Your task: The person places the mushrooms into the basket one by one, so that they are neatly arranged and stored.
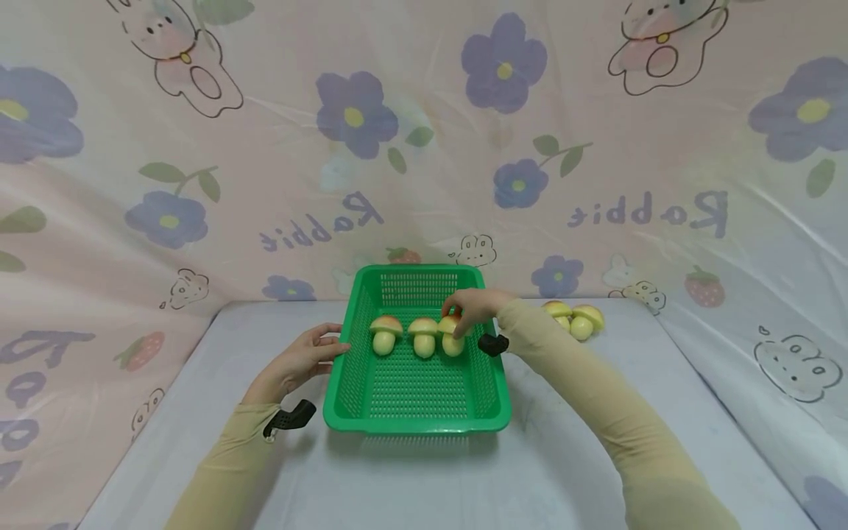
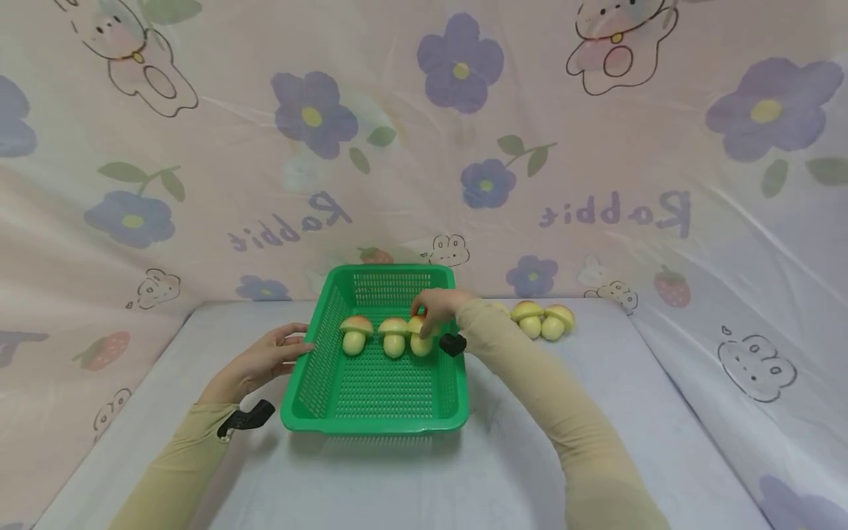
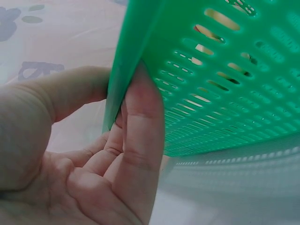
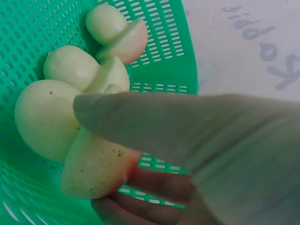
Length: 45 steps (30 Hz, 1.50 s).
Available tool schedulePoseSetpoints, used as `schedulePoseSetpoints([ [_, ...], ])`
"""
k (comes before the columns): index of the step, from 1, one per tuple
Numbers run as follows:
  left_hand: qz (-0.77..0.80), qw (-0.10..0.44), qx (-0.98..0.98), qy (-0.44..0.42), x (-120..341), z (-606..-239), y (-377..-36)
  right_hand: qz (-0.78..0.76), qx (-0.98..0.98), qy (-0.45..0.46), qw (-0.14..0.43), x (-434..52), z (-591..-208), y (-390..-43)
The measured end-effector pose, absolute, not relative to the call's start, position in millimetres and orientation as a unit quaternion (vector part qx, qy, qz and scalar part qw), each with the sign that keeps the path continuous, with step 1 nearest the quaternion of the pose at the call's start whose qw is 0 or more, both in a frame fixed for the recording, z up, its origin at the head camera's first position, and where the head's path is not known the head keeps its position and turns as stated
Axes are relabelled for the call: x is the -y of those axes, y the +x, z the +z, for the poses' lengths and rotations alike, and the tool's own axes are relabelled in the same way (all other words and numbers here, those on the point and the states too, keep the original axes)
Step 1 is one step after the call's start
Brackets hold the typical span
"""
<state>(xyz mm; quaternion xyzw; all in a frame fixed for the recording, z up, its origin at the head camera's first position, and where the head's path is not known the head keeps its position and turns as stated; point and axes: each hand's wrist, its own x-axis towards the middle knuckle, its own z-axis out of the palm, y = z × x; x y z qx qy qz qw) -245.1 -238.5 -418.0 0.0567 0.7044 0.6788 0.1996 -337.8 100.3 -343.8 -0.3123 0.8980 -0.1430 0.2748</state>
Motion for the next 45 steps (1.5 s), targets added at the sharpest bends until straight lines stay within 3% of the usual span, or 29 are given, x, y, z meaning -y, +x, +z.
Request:
schedulePoseSetpoints([
  [20, 0.681, 0.2, -0.702, 0.057, 239, -417, -245, -0.129, -0.901, -0.281, 0.305, -93, -353, -344],
  [45, 0.683, 0.202, -0.699, 0.056, 239, -416, -246, -0.103, -0.913, -0.26, 0.297, -86, -359, -346],
])
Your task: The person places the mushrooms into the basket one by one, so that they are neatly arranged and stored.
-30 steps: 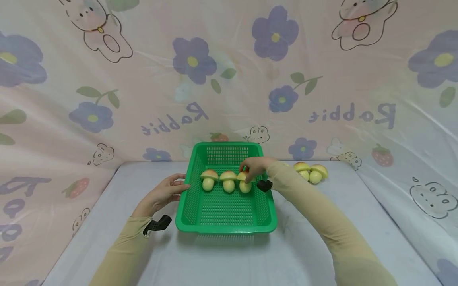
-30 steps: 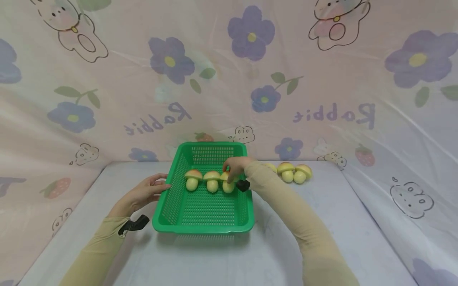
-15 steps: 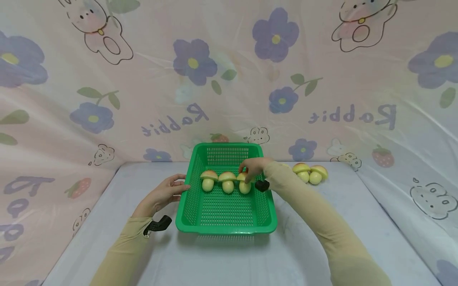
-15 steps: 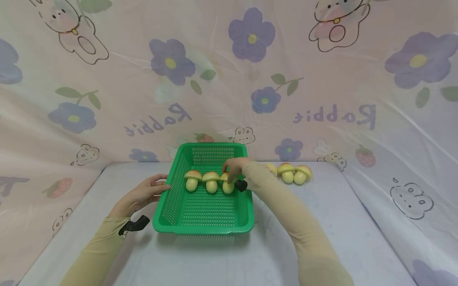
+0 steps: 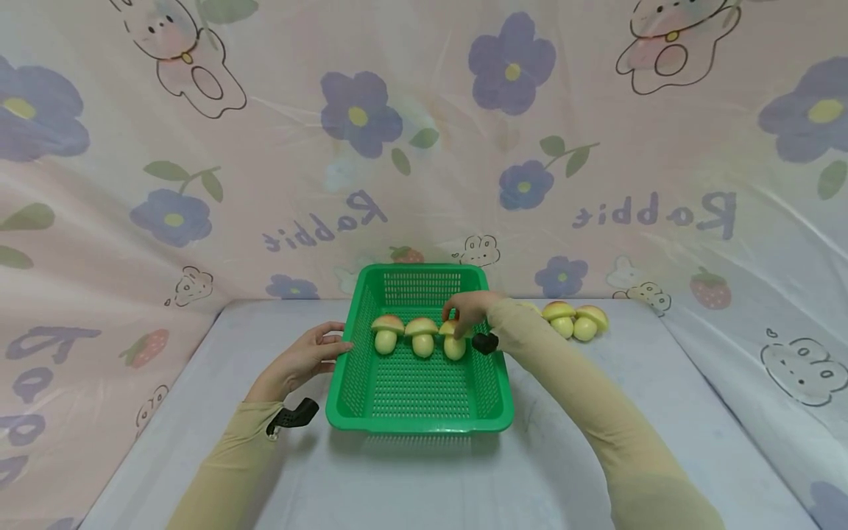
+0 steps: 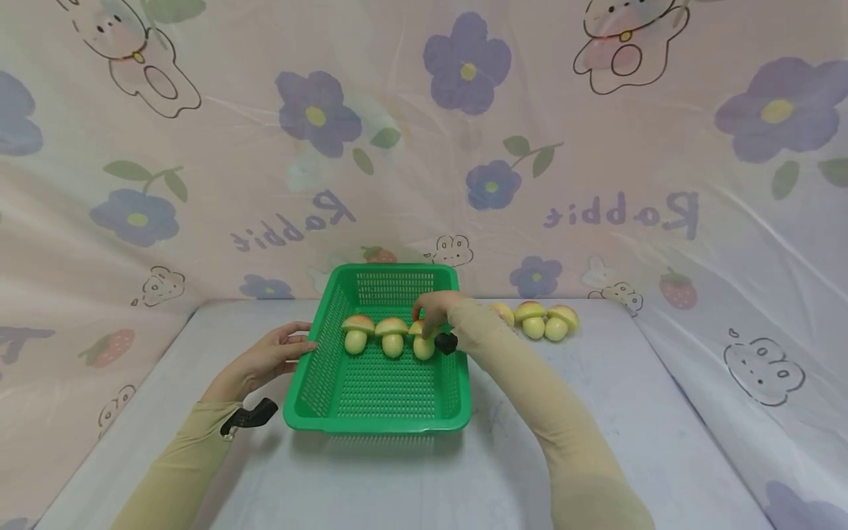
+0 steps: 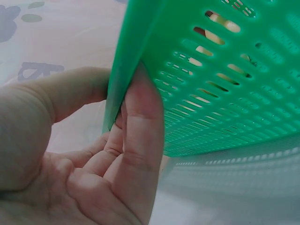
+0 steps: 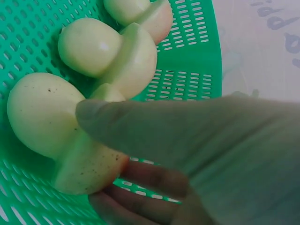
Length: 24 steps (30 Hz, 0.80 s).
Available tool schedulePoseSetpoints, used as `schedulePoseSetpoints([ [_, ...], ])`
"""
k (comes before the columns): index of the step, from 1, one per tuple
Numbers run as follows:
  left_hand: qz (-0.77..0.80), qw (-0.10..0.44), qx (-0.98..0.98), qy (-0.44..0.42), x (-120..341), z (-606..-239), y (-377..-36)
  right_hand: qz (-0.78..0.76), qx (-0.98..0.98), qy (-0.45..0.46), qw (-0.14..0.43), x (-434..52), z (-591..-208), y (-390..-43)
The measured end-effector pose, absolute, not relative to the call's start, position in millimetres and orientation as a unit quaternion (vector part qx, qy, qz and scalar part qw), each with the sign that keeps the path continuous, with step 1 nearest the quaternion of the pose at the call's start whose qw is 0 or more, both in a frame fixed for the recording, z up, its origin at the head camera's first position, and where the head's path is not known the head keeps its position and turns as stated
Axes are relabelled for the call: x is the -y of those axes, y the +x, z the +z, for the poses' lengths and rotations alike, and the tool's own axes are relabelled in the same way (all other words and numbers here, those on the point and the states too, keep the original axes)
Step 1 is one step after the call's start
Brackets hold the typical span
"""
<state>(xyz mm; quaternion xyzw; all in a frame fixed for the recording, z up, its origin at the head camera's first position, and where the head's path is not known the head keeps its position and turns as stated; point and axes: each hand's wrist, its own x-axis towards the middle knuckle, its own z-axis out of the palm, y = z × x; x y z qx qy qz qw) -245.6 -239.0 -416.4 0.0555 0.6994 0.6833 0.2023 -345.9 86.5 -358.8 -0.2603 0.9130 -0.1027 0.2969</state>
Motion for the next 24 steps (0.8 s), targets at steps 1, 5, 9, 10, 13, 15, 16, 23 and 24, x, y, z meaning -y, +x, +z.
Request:
schedulePoseSetpoints([
  [1, 0.684, 0.202, -0.699, 0.055, 239.0, -416.3, -245.7, -0.103, -0.913, -0.261, 0.297, -86.2, -358.8, -346.0],
  [5, 0.681, 0.202, -0.701, 0.056, 239.0, -416.1, -246.5, -0.103, -0.913, -0.263, 0.296, -85.4, -357.9, -346.0],
  [9, 0.679, 0.201, -0.704, 0.057, 239.0, -416.3, -247.3, -0.101, -0.915, -0.259, 0.293, -85.9, -357.8, -345.4],
  [10, 0.679, 0.2, -0.704, 0.056, 239.0, -416.4, -247.5, -0.1, -0.916, -0.257, 0.292, -85.9, -357.9, -345.2],
  [13, 0.677, 0.199, -0.707, 0.054, 239.0, -416.8, -248.0, -0.1, -0.919, -0.251, 0.289, -85.9, -358.6, -344.5],
  [15, 0.676, 0.198, -0.708, 0.053, 238.9, -416.9, -248.2, -0.1, -0.919, -0.249, 0.288, -85.9, -359.1, -344.2],
  [16, 0.675, 0.198, -0.709, 0.052, 238.8, -416.9, -248.2, -0.101, -0.92, -0.249, 0.286, -86.0, -359.3, -344.1],
  [23, 0.677, 0.198, -0.707, 0.05, 238.8, -417.5, -247.1, -0.099, -0.92, -0.251, 0.284, -86.2, -360.4, -342.9],
  [24, 0.677, 0.198, -0.707, 0.05, 239.0, -417.9, -246.9, -0.099, -0.92, -0.252, 0.284, -86.3, -360.3, -342.6],
])
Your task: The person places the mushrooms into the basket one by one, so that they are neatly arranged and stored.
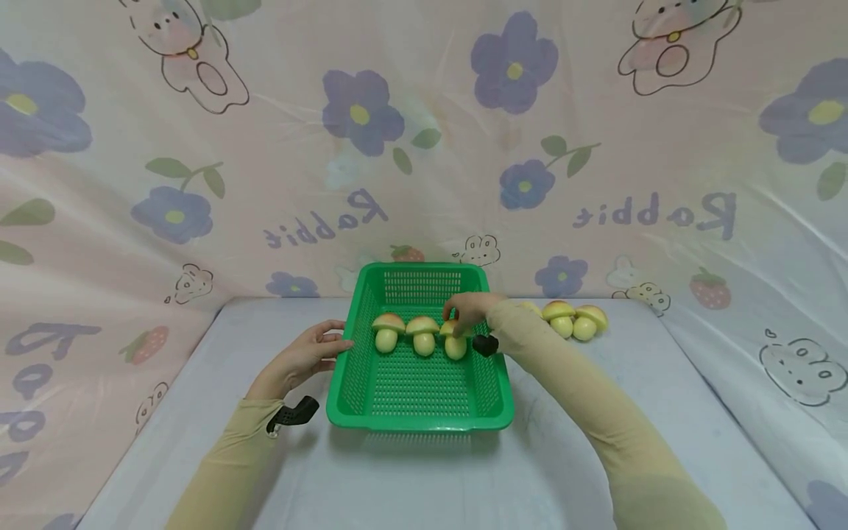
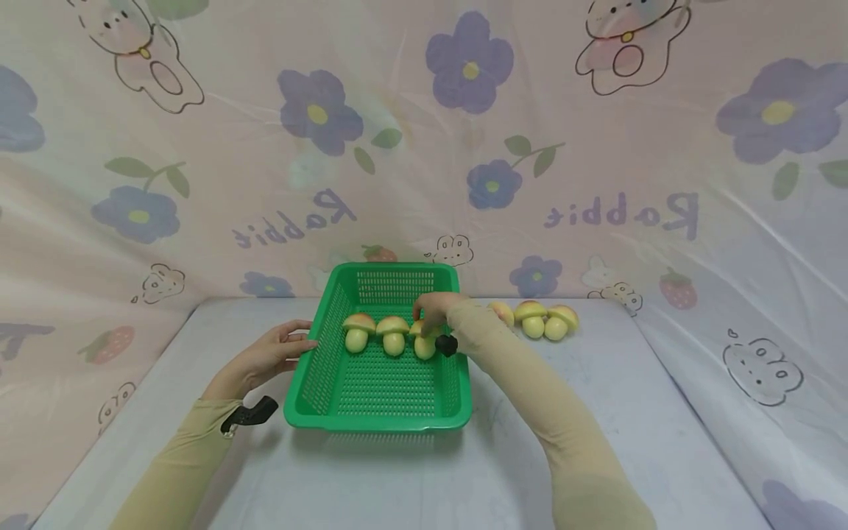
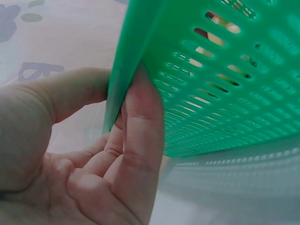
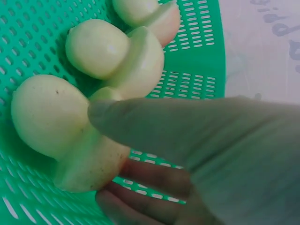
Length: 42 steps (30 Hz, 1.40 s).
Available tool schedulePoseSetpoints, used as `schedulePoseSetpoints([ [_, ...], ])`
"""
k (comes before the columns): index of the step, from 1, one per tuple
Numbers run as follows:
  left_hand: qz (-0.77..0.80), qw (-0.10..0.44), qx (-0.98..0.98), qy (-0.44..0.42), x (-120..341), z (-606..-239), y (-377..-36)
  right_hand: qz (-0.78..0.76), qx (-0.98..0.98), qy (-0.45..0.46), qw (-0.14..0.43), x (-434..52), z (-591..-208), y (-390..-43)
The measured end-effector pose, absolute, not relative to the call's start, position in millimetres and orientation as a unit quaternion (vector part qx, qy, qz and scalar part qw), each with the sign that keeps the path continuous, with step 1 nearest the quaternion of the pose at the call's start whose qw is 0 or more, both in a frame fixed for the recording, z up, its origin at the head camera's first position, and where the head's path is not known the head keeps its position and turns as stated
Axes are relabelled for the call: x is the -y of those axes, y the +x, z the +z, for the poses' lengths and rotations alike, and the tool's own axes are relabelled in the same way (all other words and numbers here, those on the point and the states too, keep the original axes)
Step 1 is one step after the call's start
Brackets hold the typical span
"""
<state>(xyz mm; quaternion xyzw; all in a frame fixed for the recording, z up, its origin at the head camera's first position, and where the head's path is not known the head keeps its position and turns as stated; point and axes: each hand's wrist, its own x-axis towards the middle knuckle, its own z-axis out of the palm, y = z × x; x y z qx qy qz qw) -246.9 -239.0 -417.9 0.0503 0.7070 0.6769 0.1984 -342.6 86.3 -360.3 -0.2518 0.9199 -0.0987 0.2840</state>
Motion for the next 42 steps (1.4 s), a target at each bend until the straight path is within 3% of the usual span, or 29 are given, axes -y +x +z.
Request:
schedulePoseSetpoints([
  [19, 0.67, 0.196, -0.714, 0.054, 240, -419, -245, -0.151, -0.906, -0.306, 0.251, -99, -349, -332],
  [32, 0.672, 0.196, -0.712, 0.05, 239, -418, -244, -0.272, -0.864, -0.352, 0.234, -122, -340, -324],
  [42, 0.67, 0.2, -0.712, 0.054, 239, -418, -244, -0.322, -0.864, -0.327, 0.206, -145, -331, -321],
])
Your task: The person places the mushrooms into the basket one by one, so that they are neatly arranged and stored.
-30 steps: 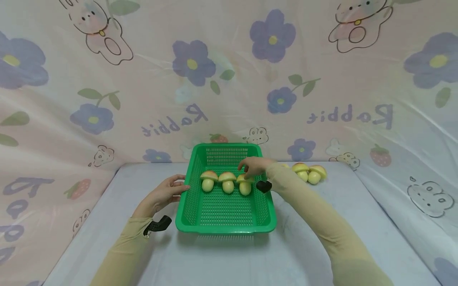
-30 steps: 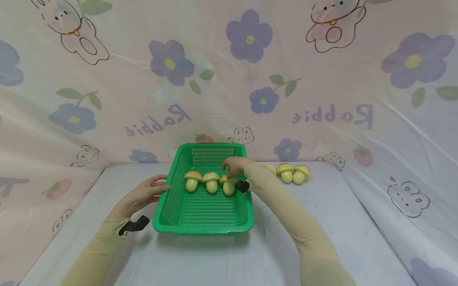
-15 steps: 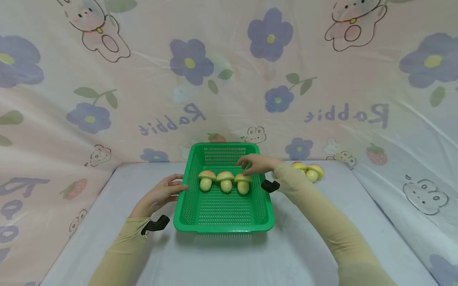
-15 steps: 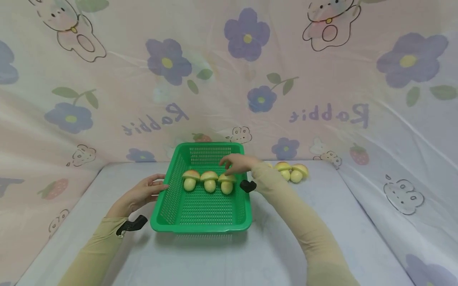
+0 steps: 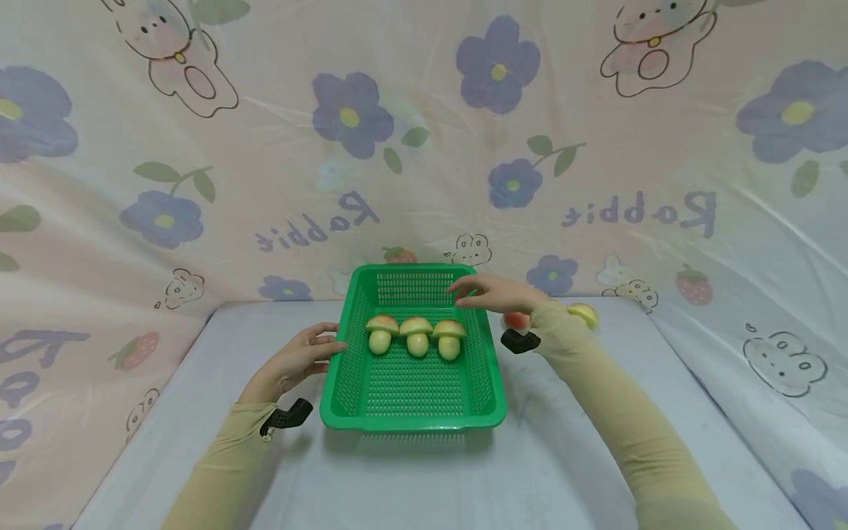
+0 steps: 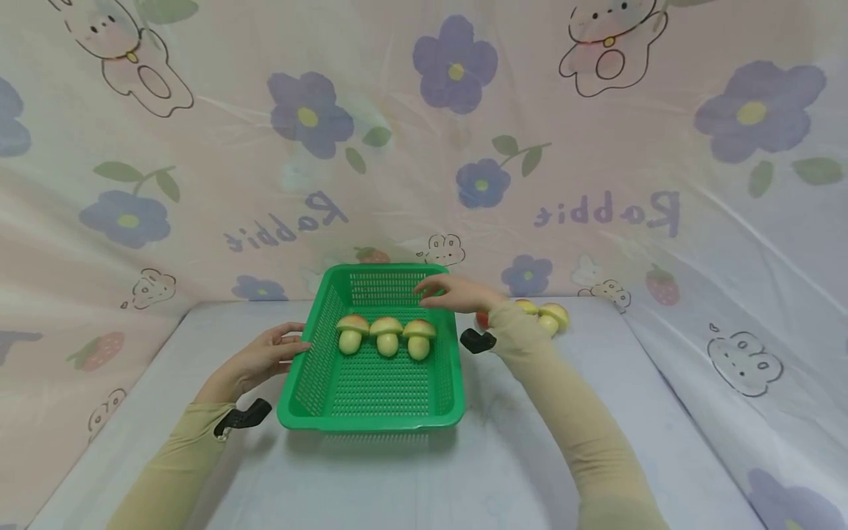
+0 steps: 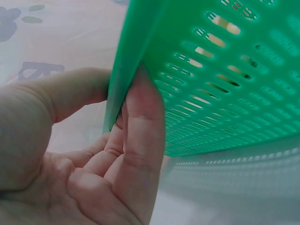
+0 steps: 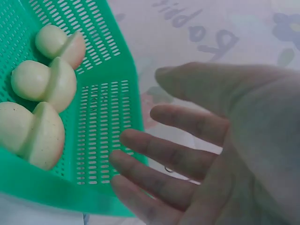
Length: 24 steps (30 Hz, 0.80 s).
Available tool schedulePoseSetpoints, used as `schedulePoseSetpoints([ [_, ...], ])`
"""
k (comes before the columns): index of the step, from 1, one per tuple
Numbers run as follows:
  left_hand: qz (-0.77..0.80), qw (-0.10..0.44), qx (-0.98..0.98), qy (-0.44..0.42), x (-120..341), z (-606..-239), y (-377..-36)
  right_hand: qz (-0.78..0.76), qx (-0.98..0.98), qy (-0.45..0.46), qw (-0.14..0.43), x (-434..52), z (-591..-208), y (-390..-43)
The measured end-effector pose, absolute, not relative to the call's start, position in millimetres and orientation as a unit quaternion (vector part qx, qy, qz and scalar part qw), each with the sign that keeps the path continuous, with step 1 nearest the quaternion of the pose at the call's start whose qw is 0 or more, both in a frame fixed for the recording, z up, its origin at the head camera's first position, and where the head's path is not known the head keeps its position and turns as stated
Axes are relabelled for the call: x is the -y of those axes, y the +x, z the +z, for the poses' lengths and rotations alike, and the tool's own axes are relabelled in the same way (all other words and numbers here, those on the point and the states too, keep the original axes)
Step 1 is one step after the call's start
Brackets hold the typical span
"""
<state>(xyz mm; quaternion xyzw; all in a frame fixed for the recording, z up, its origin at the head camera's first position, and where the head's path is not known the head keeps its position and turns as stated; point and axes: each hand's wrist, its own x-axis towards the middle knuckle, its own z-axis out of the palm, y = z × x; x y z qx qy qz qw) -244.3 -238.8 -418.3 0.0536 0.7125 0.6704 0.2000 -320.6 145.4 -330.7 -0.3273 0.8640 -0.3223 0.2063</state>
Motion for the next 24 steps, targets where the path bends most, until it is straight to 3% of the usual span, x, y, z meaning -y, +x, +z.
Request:
schedulePoseSetpoints([
  [12, 0.665, 0.201, -0.717, 0.05, 238, -417, -243, -0.426, -0.834, -0.286, 0.201, -180, -325, -315],
  [24, 0.664, 0.198, -0.719, 0.052, 238, -417, -243, -0.466, -0.84, -0.232, 0.152, -233, -330, -313],
])
